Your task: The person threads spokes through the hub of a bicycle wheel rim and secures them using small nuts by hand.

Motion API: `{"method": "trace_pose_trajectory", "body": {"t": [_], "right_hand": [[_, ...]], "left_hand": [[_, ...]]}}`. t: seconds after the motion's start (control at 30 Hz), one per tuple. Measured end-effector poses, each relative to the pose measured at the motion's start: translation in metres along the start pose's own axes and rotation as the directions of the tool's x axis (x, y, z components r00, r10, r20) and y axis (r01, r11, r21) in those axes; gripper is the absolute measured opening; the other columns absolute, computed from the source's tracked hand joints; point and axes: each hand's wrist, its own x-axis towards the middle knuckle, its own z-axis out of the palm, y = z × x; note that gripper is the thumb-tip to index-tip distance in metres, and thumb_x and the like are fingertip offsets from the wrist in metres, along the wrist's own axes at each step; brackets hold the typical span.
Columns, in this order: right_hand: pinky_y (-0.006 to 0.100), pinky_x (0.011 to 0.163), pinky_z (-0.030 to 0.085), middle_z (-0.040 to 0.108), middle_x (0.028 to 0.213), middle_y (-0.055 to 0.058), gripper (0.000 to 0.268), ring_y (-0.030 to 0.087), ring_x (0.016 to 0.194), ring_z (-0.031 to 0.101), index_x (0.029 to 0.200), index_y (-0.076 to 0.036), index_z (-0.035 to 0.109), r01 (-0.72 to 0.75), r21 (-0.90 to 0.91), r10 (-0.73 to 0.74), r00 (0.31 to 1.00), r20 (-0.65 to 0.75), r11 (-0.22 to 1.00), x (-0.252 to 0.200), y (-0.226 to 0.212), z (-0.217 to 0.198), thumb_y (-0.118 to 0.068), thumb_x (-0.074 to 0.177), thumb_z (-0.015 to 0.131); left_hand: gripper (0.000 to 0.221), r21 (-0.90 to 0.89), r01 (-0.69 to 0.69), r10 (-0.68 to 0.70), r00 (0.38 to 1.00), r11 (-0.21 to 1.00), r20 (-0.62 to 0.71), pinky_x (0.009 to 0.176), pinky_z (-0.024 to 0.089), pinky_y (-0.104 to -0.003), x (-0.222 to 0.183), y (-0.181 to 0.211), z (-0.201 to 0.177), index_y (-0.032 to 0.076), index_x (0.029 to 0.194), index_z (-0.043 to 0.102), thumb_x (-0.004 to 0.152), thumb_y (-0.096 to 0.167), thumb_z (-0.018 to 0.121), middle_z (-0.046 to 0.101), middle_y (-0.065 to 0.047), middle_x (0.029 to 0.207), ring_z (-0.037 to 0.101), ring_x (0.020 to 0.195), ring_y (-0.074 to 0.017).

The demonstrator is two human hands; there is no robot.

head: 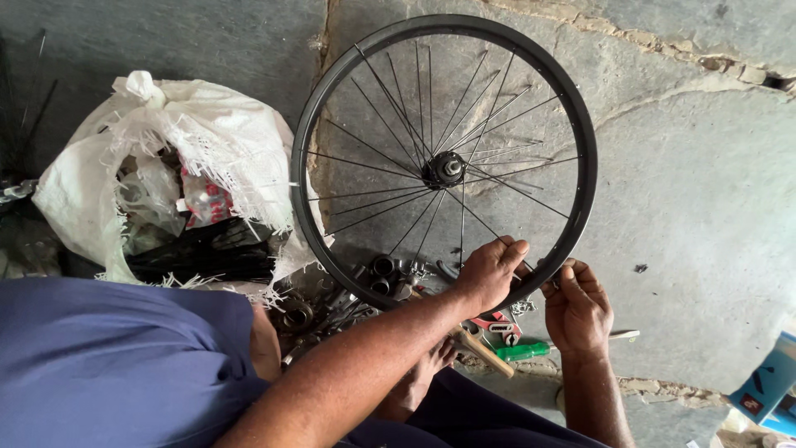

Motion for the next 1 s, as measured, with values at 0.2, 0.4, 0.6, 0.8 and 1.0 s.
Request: {"method": "trace_pose_trajectory", "body": {"t": [0.2, 0.4, 0.6, 0.8, 1.0], "right_hand": [[0.037, 0.097, 0.054, 0.07, 0.112, 0.013, 0.013, 0.022, 0.104, 0.068, 0.116, 0.0, 0.061, 0.021, -0.005, -0.021, 1.0, 0.018, 1.0, -0.003, -0.006, 0.007, -0.007, 0.111, 0.051], [0.036, 0.097, 0.054, 0.07, 0.11, 0.012, 0.013, 0.022, 0.102, 0.068, 0.114, 0.001, 0.061, -0.014, 0.013, 0.014, 1.0, -0.001, 1.0, -0.004, -0.001, 0.012, -0.006, 0.108, 0.051], [0.034, 0.093, 0.055, 0.069, 0.106, 0.012, 0.011, 0.02, 0.097, 0.068, 0.113, 0.002, 0.061, 0.023, -0.008, -0.023, 0.999, 0.026, 1.0, -0.001, 0.002, 0.012, -0.004, 0.106, 0.055], [0.027, 0.076, 0.049, 0.067, 0.091, 0.004, 0.015, 0.012, 0.081, 0.058, 0.112, 0.002, 0.071, 0.127, -0.218, -0.139, 0.99, -0.039, 0.968, -0.012, 0.013, -0.002, -0.007, 0.1, 0.068], [0.026, 0.074, 0.048, 0.066, 0.084, 0.0, 0.017, 0.01, 0.078, 0.056, 0.11, 0.002, 0.073, 0.162, -0.189, -0.178, 0.982, -0.071, 0.969, -0.015, 0.022, -0.009, -0.011, 0.098, 0.071]], "left_hand": [[0.05, -0.074, -0.053, 0.055, 0.998, 0.996, 0.024, 0.068, 0.056, -0.031, 0.002, -0.002, 0.001, 0.005, 0.106, 0.065, 0.106, 0.052, 0.046, 0.076, -0.006, 0.086, 0.068, 0.074, -0.0135], [0.048, 0.1, 0.034, -0.039, 0.998, 0.994, 0.053, 0.064, 0.054, -0.03, 0.004, -0.005, 0.001, 0.008, 0.099, 0.069, 0.105, 0.051, 0.048, 0.07, -0.001, 0.078, 0.066, 0.071, -0.0132], [0.04, -0.145, 0.07, -0.042, 0.982, 0.987, 0.186, 0.051, 0.05, -0.029, 0.002, 0.006, -0.002, 0.009, 0.087, 0.067, 0.106, 0.041, 0.051, 0.061, -0.001, 0.068, 0.063, 0.058, -0.0121], [0.032, -0.378, 0.17, -0.078, 0.966, 0.91, 0.247, 0.053, 0.05, -0.03, 0.009, 0.012, 0.005, 0.009, 0.083, 0.061, 0.106, 0.032, 0.06, 0.061, -0.001, 0.07, 0.06, 0.059, -0.0126], [0.032, -0.351, 0.156, -0.075, 0.97, 0.923, 0.233, 0.055, 0.05, -0.031, 0.011, 0.011, 0.006, 0.007, 0.088, 0.064, 0.104, 0.034, 0.062, 0.058, -0.001, 0.072, 0.063, 0.062, -0.0143]]}}
